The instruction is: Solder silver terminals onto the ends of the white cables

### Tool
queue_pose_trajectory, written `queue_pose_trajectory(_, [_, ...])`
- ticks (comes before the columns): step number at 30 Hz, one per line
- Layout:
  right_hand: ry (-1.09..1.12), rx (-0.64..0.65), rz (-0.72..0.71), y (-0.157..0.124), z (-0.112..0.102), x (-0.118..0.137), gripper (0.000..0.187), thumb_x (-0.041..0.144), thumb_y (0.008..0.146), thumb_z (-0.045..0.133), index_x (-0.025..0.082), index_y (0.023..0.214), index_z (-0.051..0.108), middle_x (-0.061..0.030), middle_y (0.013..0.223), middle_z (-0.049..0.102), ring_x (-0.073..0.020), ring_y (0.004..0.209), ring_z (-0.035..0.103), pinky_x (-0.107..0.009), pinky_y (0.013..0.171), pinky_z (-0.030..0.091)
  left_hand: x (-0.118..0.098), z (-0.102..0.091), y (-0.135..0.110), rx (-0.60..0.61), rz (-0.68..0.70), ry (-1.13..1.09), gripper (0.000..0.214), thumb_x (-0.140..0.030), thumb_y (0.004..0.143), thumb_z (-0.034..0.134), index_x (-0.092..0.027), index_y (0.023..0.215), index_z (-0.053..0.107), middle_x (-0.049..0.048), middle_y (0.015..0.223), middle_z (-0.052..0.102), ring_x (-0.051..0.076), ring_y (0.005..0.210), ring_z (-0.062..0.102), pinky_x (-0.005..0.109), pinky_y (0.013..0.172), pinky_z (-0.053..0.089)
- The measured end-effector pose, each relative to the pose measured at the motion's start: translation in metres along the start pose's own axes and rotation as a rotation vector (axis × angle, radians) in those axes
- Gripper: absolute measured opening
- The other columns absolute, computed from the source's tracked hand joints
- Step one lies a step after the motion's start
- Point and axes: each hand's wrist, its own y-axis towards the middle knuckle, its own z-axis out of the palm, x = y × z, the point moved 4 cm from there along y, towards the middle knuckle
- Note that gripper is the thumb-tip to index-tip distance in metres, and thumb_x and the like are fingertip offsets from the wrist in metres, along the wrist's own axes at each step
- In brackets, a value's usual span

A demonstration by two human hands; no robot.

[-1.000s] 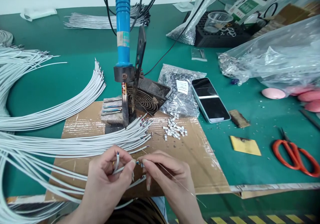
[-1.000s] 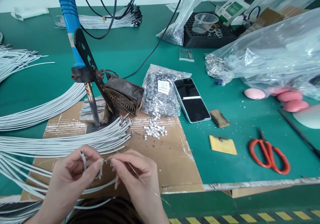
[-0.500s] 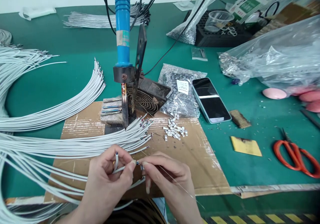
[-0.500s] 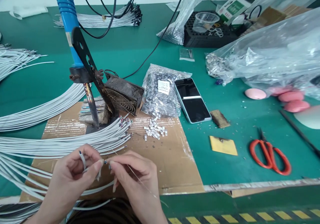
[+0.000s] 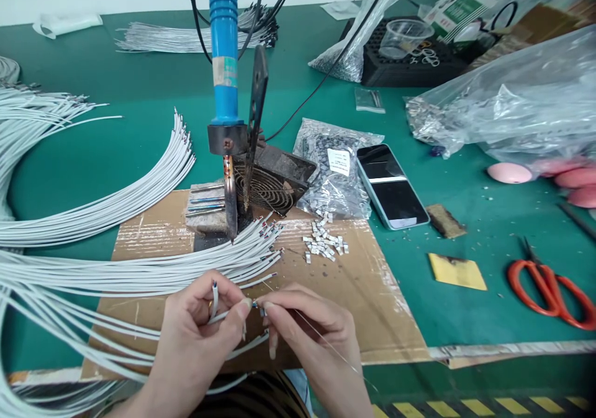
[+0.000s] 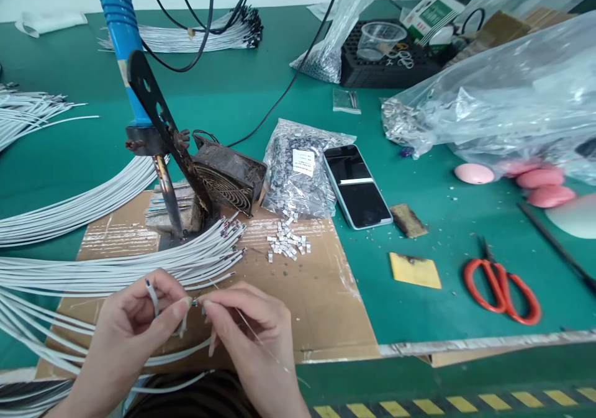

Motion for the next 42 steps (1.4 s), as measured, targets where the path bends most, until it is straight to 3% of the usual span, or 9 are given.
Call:
queue_pose_trajectory(7, [-0.151,-0.07,-0.145,-0.006,0.002,0.008,0.023,0.016,0.092,0.075,0.034,0.099,0.088,0.001,0.072,0.074,-0.0094,0.055,0.063,-0.019,0.053,0.051,0.006,-0.008,0.01,0.152,0.051,0.125,0.016,-0.023,0.072,0.083,-0.016,0.068,0.068,-0.0049,0.056,0.058,0.007,0.051,0.047,0.013,0.048,0.043])
queue_pose_trajectory(12, [-0.317,-0.166,-0.328,-0.008,-0.001,0.016,0.03,0.009,0.091,0.072,0.033,0.102,0.086,0.0008,0.077,0.075,-0.0114,0.062,0.065,-0.02,0.058,0.053,0.006,-0.007,0.009,0.111,0.047,0.113,0.016,-0.024,0.072,0.083,-0.017,0.068,0.068,-0.0051,0.056,0.059,0.007,0.051,0.048,0.012,0.048,0.044])
queue_pose_trajectory(14, [-0.32,-0.234,-0.291,-0.008,-0.004,0.016,0.026,0.012,0.091,0.073,0.033,0.098,0.086,0.0014,0.073,0.074,-0.0111,0.06,0.064,-0.02,0.058,0.053,0.005,-0.004,0.006,0.063,0.027,0.097,0.017,-0.024,0.069,0.083,-0.017,0.066,0.068,-0.0055,0.055,0.058,0.007,0.05,0.047,0.012,0.047,0.043])
queue_pose_trajectory(16, [-0.242,-0.283,-0.162,-0.006,-0.006,0.012,0.017,0.018,0.09,0.076,0.032,0.093,0.086,0.0026,0.067,0.072,-0.0103,0.056,0.062,-0.019,0.056,0.051,0.003,-0.003,0.002,0.0,0.012,0.079,0.017,-0.025,0.068,0.083,-0.018,0.065,0.068,-0.0054,0.055,0.059,0.007,0.052,0.047,0.012,0.048,0.044])
queue_pose_trajectory(20, [0.006,-0.268,0.08,-0.002,-0.003,0.002,0.006,0.028,0.088,0.08,0.029,0.082,0.083,0.0044,0.06,0.067,-0.0081,0.05,0.058,-0.017,0.053,0.05,-0.001,0.001,0.0,0.004,0.067,0.072,0.013,-0.024,0.071,0.081,-0.019,0.066,0.07,-0.0005,0.068,0.07,0.011,0.061,0.06,0.014,0.057,0.051])
queue_pose_trajectory(26, [-0.016,-0.128,-0.062,0.007,0.002,0.001,0.007,0.024,0.088,0.082,0.027,0.085,0.086,-0.0002,0.078,0.073,-0.0071,0.052,0.055,-0.018,0.049,0.047,-0.003,0.001,0.0,0.02,0.142,0.06,0.011,-0.02,0.073,0.081,-0.019,0.066,0.072,0.0011,0.072,0.073,0.013,0.068,0.066,0.014,0.062,0.054])
queue_pose_trajectory(42, [-0.035,-0.104,0.034,0.006,0.002,0.003,0.008,0.028,0.088,0.082,0.031,0.09,0.089,-0.0016,0.077,0.072,-0.0102,0.056,0.056,-0.022,0.049,0.046,-0.004,0.002,0.001,0.015,0.118,0.042,0.013,-0.017,0.071,0.081,-0.02,0.063,0.072,0.0012,0.076,0.073,0.013,0.074,0.069,0.013,0.066,0.056])
